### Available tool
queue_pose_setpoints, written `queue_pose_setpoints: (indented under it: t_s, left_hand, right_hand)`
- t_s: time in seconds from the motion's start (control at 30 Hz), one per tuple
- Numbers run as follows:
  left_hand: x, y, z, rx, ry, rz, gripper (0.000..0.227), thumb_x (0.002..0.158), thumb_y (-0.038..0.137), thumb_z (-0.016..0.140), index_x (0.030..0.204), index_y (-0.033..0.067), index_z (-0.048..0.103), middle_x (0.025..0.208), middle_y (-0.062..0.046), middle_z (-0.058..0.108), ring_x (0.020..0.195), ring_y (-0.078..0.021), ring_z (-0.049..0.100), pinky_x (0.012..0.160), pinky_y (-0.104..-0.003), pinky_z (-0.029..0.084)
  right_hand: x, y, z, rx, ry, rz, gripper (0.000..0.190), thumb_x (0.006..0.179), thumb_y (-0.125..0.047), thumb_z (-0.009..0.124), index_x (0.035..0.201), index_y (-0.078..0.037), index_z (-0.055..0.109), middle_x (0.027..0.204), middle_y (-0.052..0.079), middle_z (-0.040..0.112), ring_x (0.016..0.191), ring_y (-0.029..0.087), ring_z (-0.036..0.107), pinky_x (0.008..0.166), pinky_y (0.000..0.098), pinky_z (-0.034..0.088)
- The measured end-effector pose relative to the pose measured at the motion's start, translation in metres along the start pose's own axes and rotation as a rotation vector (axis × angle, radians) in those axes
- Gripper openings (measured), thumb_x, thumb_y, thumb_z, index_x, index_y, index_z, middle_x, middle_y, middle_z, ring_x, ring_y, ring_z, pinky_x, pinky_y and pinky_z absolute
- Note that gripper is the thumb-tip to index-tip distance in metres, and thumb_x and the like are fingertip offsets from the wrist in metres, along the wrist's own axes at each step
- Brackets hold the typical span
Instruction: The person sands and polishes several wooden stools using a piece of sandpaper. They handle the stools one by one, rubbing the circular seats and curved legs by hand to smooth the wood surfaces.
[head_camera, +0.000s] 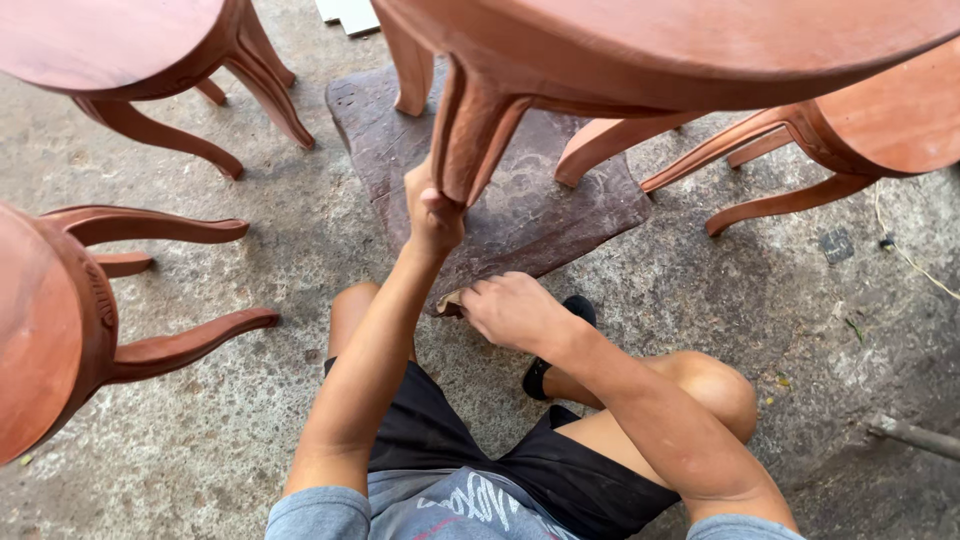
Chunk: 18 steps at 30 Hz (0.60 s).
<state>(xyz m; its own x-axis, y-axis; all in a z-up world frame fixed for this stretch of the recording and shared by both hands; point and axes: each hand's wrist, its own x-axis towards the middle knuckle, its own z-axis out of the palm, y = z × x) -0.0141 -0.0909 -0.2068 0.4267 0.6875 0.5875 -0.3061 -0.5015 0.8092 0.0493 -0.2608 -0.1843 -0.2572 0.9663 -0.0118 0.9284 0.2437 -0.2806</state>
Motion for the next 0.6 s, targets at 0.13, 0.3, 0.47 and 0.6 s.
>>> queue_pose_setpoints:
  t_s: [0.13, 0.3, 0.47, 0.6]
  left_hand:
    - [-0.018, -0.020, -0.001, -0.021, 0.022, -0.060, 0.102, 0.101, 0.082, 0.021, 0.123, -0.0087, 0.061, 0.092, -0.014, 0.068, 0.085, -0.0227, 0.068, 0.074, -0.036, 0.053]
    - [-0.035, -0.045, -0.004, 0.002, 0.005, -0.144, 0.096, 0.098, 0.084, 0.026, 0.110, -0.0034, 0.065, 0.077, -0.006, 0.058, 0.071, -0.0150, 0.056, 0.064, -0.031, 0.045]
    - [-0.040, -0.056, -0.004, -0.056, 0.006, -0.154, 0.094, 0.096, 0.086, 0.030, 0.109, -0.0021, 0.062, 0.078, 0.000, 0.060, 0.072, -0.0061, 0.055, 0.063, -0.024, 0.044]
    - [-0.048, -0.054, -0.001, -0.133, 0.005, -0.209, 0.093, 0.095, 0.085, 0.034, 0.110, -0.0022, 0.062, 0.077, 0.001, 0.054, 0.069, -0.0062, 0.047, 0.060, -0.024, 0.038]
  right_hand:
    - [-0.001, -0.001, -0.006, 0.048, 0.088, -0.035, 0.016, 0.094, -0.018, 0.064, 0.082, -0.007, 0.063, 0.074, 0.010, 0.068, 0.074, 0.029, 0.070, 0.069, 0.0430, 0.055]
    - [0.002, -0.006, -0.007, 0.065, 0.103, -0.044, 0.014, 0.095, -0.018, 0.065, 0.085, -0.008, 0.064, 0.077, 0.010, 0.069, 0.073, 0.028, 0.070, 0.069, 0.0429, 0.054]
    - [0.002, -0.002, -0.014, 0.036, 0.102, -0.041, 0.013, 0.094, -0.019, 0.066, 0.087, -0.008, 0.065, 0.077, 0.010, 0.069, 0.075, 0.028, 0.070, 0.070, 0.0431, 0.054]
    - [-0.002, -0.006, -0.016, 0.038, 0.102, -0.033, 0.011, 0.092, -0.018, 0.066, 0.092, -0.007, 0.067, 0.079, 0.010, 0.069, 0.076, 0.029, 0.070, 0.070, 0.0425, 0.055]
